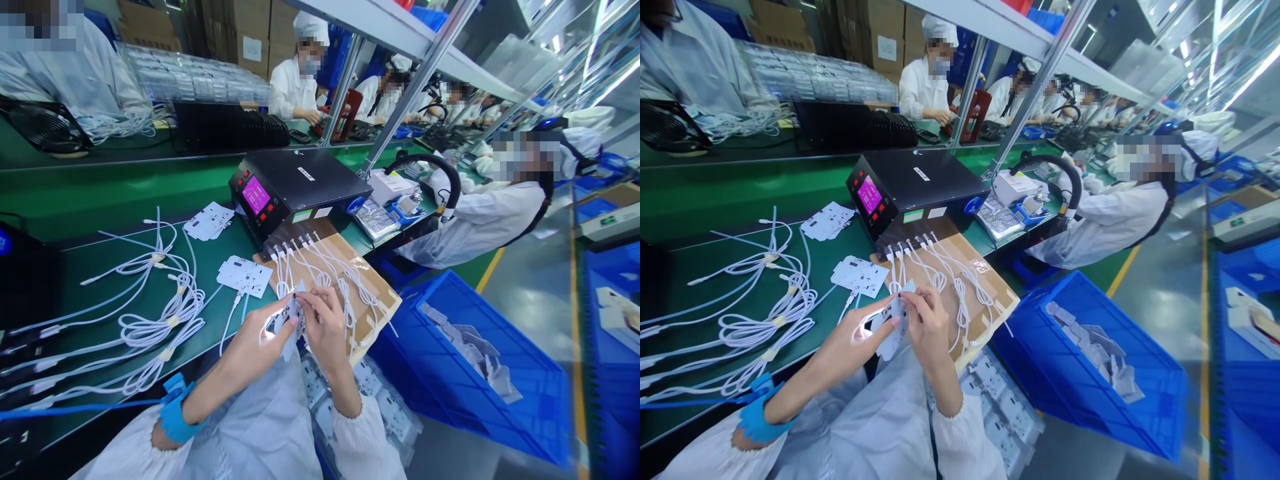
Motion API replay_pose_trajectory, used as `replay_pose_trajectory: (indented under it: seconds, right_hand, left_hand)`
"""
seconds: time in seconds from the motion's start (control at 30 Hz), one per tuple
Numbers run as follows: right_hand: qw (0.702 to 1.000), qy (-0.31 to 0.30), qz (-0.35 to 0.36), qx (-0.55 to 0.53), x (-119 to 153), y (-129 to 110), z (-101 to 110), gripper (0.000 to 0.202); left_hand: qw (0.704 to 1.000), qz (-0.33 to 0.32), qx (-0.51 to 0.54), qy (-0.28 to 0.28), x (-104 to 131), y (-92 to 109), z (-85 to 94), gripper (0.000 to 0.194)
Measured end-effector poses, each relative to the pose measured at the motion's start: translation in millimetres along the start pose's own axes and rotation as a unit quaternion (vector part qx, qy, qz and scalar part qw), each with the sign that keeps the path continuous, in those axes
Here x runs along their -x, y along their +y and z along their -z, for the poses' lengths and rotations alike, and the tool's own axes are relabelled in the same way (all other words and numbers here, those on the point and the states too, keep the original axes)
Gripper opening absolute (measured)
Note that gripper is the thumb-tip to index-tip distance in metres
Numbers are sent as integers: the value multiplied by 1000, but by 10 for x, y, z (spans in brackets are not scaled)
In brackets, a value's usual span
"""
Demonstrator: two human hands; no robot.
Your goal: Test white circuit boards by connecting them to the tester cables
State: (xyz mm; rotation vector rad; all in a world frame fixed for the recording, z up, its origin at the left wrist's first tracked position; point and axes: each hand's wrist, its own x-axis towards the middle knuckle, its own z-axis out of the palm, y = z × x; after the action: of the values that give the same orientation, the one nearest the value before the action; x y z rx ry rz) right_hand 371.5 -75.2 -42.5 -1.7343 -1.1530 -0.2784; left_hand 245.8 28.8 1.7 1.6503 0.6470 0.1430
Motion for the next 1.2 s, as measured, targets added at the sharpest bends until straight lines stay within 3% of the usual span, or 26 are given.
replay_pose_trajectory:
  seconds: [0.13,0.33,0.53,0.67,0.8,0.87,0.93,1.03,1.13,1.2]
  right_hand:
    - [998,-22,-32,51,129,-8,142,25]
    - [993,-56,-14,103,623,-72,454,45]
    - [974,-57,72,206,928,9,393,37]
    - [971,-20,106,213,1046,91,374,53]
    - [970,17,107,218,1095,150,361,67]
    - [970,13,103,218,1088,172,323,70]
    - [971,-8,99,216,1076,191,271,69]
    - [968,-30,98,228,1062,216,183,65]
    - [960,-37,105,258,1051,243,97,55]
    - [956,-50,113,265,1043,252,45,47]
  left_hand:
    - [999,-27,29,-3,-97,-51,-98,63]
    - [1000,-19,12,-9,-150,-66,-245,62]
    - [997,23,58,-49,-130,-203,-319,73]
    - [995,50,37,-75,-86,-275,-199,79]
    - [977,50,46,-202,-80,-258,73,67]
    - [973,31,76,-217,-120,-183,250,61]
    - [987,0,78,-140,-218,-65,451,56]
    - [999,-43,1,27,-507,137,802,50]
    - [980,-37,-125,153,-918,267,1195,44]
    - [954,10,-219,204,-1195,279,1445,41]
